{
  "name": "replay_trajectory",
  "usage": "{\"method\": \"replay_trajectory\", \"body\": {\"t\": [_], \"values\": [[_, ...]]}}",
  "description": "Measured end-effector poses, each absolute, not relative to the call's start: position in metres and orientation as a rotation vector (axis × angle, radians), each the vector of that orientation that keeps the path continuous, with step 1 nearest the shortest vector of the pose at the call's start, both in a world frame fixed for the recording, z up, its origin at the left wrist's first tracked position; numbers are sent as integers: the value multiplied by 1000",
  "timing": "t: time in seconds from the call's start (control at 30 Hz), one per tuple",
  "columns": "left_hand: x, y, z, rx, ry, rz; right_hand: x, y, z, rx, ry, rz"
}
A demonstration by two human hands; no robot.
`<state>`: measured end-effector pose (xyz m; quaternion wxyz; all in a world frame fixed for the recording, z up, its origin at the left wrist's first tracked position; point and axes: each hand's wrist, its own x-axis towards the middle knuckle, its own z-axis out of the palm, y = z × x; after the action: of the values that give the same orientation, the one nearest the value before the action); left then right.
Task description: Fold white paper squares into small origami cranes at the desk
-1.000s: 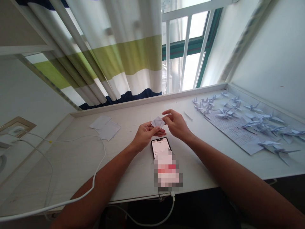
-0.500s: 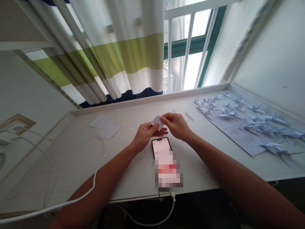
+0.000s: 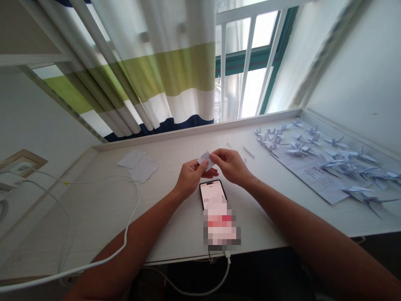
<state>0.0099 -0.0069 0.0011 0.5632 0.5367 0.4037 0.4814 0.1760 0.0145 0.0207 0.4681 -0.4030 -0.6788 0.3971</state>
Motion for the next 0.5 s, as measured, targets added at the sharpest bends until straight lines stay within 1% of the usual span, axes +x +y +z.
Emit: {"method": "replay_trajectory", "body": {"t": [0.27, 0.5], "values": [[8, -6, 2, 1332, 948, 1084, 180, 17, 22, -990, -1660, 1030], [8, -8, 3, 1305, 976, 1054, 180, 17, 24, -1010, -1674, 1013]]}}
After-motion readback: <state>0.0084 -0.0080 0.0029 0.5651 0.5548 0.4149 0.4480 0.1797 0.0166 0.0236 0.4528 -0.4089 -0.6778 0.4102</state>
